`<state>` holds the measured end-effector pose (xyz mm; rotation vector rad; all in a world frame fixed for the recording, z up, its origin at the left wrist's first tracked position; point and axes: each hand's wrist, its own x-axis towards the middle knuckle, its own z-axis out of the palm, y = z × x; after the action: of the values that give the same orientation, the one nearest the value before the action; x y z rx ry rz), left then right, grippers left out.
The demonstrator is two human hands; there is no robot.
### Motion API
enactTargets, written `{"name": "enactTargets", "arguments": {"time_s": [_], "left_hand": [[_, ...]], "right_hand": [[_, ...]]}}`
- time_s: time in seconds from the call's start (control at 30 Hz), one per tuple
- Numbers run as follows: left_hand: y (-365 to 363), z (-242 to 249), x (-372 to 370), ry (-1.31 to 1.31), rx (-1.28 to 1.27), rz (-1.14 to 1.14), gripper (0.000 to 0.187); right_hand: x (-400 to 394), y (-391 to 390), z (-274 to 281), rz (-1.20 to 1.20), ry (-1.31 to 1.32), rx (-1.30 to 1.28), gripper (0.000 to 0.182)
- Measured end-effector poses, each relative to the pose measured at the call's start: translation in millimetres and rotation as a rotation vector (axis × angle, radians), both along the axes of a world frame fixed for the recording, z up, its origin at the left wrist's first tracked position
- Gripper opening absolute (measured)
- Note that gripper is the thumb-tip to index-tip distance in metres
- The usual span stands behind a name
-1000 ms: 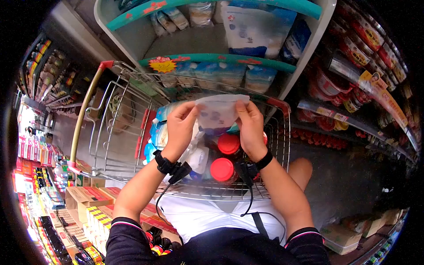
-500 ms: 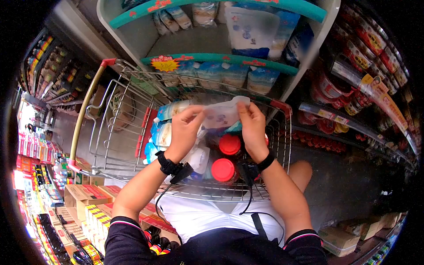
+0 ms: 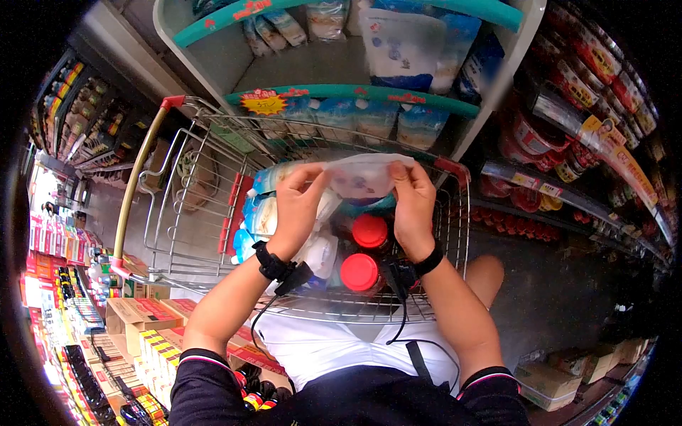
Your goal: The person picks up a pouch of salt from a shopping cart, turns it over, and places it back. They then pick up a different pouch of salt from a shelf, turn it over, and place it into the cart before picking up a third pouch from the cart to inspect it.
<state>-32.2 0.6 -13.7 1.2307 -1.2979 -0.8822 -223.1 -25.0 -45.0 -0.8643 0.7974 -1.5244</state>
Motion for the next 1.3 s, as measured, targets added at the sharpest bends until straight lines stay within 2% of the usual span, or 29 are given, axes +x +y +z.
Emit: {"name": "enactTargets", "arguments": {"time_s": [0.17, 0.47, 0.67, 0.7, 0.77, 0.87, 0.97, 1.07, 1.2, 1.27, 1.3], "left_hand": [[0.6, 3.5, -3.8, 0.091, 0.017, -0.012, 0.021], [-0.7, -2.1, 3.6, 0.138, 0.067, 0.017, 0.018], [5.8, 8.0, 4.1, -0.177, -0.141, 0.026, 0.016], [5.1, 8.7, 3.2, -0.169, -0.157, 0.035, 0.014], [4.3, 9.2, 2.3, -0.153, -0.188, 0.059, 0.011], [1.0, 9.3, 4.1, 0.058, -0.084, 0.069, 0.011], [1.1, 7.1, 3.2, -0.070, -0.156, 0.101, 0.012], [-0.1, 2.8, 6.1, -0.379, -0.447, 0.084, 0.009], [1.4, 3.8, -2.8, -0.082, -0.253, 0.115, 0.011], [-0.7, 1.5, 5.9, 0.022, -0.165, 0.131, 0.013], [-1.4, 2.1, 9.2, -0.041, -0.201, 0.140, 0.014]], "right_hand": [[-1.2, -0.3, -2.4, 0.089, -0.128, 0.041, 0.024], [3.7, 3.6, 0.1, 0.129, -0.140, 0.102, 0.023], [11.7, 10.4, 0.5, 0.130, 0.114, 0.112, 0.022], [21.5, 16.1, 14.5, 0.091, 0.065, 0.138, 0.021], [12.0, 10.8, -7.7, 0.092, 0.040, 0.160, 0.025], [7.3, 6.7, -8.9, 0.066, -0.005, 0.123, 0.027], [6.6, 3.6, -10.1, 0.053, 0.026, 0.102, 0.029], [6.1, 5.5, -6.7, 0.077, 0.028, 0.150, 0.029], [6.7, 3.8, 5.2, 0.116, 0.018, 0.193, 0.025], [9.2, 4.5, 6.9, 0.210, 0.079, 0.104, 0.029], [11.7, 3.3, 1.5, 0.246, 0.105, 0.093, 0.030]]}}
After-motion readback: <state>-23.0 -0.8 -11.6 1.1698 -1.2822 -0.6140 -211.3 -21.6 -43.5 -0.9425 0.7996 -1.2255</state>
